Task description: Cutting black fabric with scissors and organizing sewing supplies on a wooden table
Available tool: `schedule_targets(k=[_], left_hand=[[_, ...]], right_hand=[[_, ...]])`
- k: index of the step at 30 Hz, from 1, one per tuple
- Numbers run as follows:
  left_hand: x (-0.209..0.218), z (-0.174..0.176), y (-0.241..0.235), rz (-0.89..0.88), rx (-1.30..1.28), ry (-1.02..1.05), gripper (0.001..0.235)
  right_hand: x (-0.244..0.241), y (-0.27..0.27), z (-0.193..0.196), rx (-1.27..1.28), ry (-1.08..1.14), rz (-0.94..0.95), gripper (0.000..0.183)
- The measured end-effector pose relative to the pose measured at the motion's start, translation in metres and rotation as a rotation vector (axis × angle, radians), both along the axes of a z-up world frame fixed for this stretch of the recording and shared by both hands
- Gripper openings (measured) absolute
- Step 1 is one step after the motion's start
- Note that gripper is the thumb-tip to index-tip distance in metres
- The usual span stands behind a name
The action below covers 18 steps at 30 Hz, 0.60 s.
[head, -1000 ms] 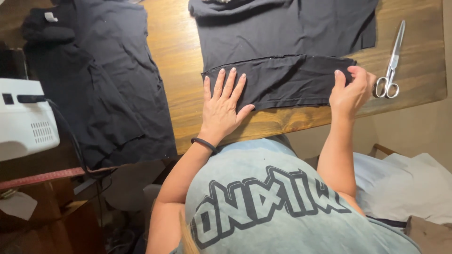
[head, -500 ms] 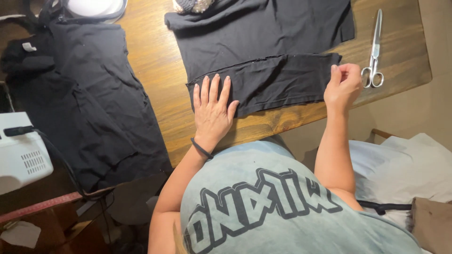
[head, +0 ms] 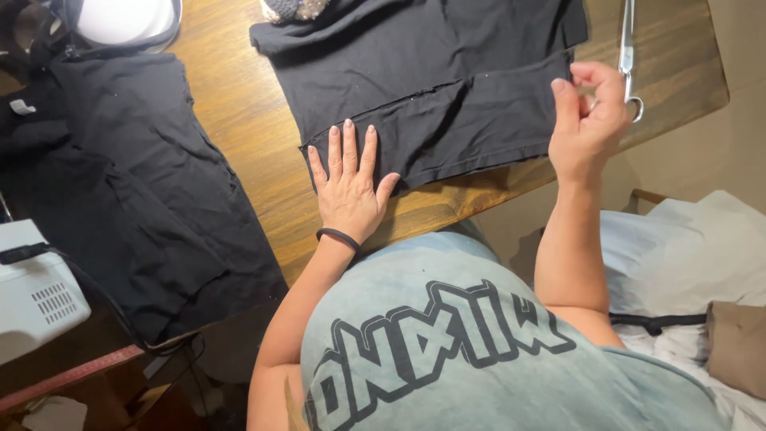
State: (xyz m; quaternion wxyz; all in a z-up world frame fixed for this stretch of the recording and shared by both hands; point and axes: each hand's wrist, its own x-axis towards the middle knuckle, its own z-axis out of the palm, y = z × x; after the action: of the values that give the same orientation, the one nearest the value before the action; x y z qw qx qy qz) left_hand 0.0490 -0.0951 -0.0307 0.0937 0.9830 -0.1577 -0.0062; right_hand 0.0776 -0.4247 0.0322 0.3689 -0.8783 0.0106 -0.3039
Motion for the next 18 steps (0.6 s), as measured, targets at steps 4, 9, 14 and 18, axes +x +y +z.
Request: schedule_targets(k=[4,9,14,18], left_hand=[[0.0,0.004,-0.001,0.006,0.009,-0.01,0.072],[0.001,0.005,0.0,0.012,0.008,-0.033,0.076],[0.0,0.006,-0.001,0.02,0.025,-0.04,0.088],[0.001,-0.002,0.0,0.022,0.015,-0.054,0.088]], right_hand=[[0.004,-0.023,-0.017,-0.163,-0.054,-0.127,0.008],[0.005,-0.032,-0.071,-0.254,-0.027,-0.097,0.007],[0.005,-0.024,-0.074,-0.436,0.104,-0.236,0.011],[0.007,0.083,-0.025,-0.436,0.013,-0.107,0.018]])
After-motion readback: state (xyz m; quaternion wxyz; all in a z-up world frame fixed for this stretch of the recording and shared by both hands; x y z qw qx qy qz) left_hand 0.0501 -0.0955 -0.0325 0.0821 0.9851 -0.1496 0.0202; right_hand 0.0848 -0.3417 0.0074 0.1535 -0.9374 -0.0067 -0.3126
